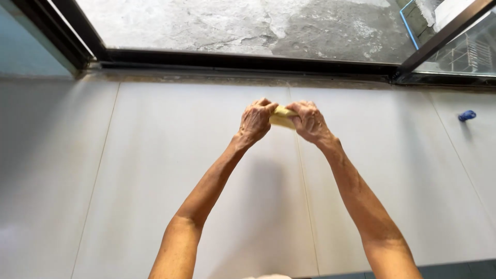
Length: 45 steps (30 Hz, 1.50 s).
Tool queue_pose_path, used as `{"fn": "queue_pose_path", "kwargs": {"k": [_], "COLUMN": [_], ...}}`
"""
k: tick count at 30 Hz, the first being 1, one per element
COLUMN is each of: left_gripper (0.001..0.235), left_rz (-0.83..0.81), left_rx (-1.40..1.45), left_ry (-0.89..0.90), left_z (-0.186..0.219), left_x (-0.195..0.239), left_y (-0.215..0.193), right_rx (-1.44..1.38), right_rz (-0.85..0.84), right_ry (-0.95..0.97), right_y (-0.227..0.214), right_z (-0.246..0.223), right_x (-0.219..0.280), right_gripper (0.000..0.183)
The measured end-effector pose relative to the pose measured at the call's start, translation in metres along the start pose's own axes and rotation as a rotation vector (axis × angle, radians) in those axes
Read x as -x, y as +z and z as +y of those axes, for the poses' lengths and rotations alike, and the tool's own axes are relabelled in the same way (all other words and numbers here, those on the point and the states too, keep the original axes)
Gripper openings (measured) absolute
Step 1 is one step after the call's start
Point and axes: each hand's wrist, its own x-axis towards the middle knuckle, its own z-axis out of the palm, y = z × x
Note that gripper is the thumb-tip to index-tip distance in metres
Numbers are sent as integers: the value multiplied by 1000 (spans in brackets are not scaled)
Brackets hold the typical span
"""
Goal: Cleaning the tracks and frame of a sliding glass door with a cloth.
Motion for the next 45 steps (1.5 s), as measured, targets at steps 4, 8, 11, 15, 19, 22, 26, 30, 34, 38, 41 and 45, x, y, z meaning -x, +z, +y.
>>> {"fn": "queue_pose_path", "kwargs": {"k": [4, 8, 11, 15, 19, 22, 26, 30, 34, 38, 41, 45], "left_gripper": [41, 43, 46, 53, 60, 51, 38, 45, 52, 60, 61, 61], "left_rz": [197, 321, 244, 31, -8, -208, -208, 297, 283, -45, 2, -169], "left_rx": [-46, -135, -166, -192, -202, -141, 23, -104, -196, -180, -173, -262], "left_ry": [101, 161, 144, 106, 118, -8, -101, 180, 187, 101, 66, 67], "left_z": [-31, -79, -105, -136, -137, -120, -94, -95, -122, -143, -139, -118], "left_x": [-73, -122, -125, -107, -84, -95, -125, -165, -160, -122, -111, -87], "left_y": [-3, 30, 65, 120, 140, 111, 60, 54, 94, 140, 152, 141], "right_rx": [65, 104, 103, 89, 52, 55, 47, 127, 139, 145, 146, 89], "right_rz": [165, 244, 207, 110, 87, -120, -212, 110, 152, -19, -14, -19], "right_ry": [-51, -63, -57, -78, -78, 53, 42, -68, -93, -24, 69, 159], "right_y": [-2, 25, 62, 114, 128, 103, 72, 49, 99, 150, 164, 170], "right_z": [21, 58, 88, 124, 128, 127, 126, 104, 156, 162, 151, 150], "right_x": [-76, -125, -127, -104, -78, -91, -120, -150, -137, -102, -88, -67], "right_gripper": [22, 23, 30, 48, 53, 41, 31, 36, 39, 60, 68, 61]}}
